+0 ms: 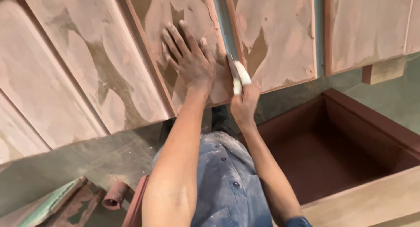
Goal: The person sands the surface of a wooden drawer front using a sanding block. They move the block across the panels and edges to smooth the wood, working methodically across the entire surface.
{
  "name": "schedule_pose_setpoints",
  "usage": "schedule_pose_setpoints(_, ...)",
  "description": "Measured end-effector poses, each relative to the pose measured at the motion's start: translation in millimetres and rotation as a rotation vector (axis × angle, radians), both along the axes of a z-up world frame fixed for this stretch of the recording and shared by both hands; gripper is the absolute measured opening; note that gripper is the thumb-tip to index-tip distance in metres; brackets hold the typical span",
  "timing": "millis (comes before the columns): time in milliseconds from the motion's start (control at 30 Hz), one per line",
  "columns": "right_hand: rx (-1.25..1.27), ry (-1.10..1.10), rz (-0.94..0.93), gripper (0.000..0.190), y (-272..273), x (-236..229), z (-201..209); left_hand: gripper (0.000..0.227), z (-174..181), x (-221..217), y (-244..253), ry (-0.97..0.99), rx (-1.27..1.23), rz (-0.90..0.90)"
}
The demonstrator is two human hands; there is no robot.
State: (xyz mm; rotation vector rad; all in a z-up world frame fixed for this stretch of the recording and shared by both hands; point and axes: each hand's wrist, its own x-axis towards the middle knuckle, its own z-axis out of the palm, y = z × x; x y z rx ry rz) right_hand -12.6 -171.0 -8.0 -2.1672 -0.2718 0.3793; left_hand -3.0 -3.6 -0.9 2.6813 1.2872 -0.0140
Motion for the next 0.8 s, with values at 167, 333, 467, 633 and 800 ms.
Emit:
schedule_pose_setpoints(167, 0.006, 0.09, 0.044, 0.042, -69.3, -46.7, 43.9, 0.061, -0.4, 2.3, 1.6, 0.001, 0.022, -0.017)
schedule_pose_setpoints(333, 0.099, 0.246, -0.105, 0.038, -78.0, -44.7, 83.6, 0.062, -0.3, 4.1, 4.6, 0.028, 0.011, -0.03)
schedule_pose_setpoints(467, 0.167, 0.174, -0.063, 0.039, -59.3, -30.1, 73.7, 0.062, 4.1, 2.7, 1.8, 0.035, -0.021, -0.027)
schedule_pose_setpoints(633, 0.084, 0.128, 0.01, 0.04, -31.5, -15.5, 51.5, 0.062, 3.7, 3.7, 2.3, 0.01, 0.01, -0.043)
schedule_pose_setpoints(800, 0.111, 0.052, 0.039, 0.039, 1.9, 6.4, 40.2, 0.062, 0.7, 1.6, 3.0, 0.009, 0.009, -0.045)
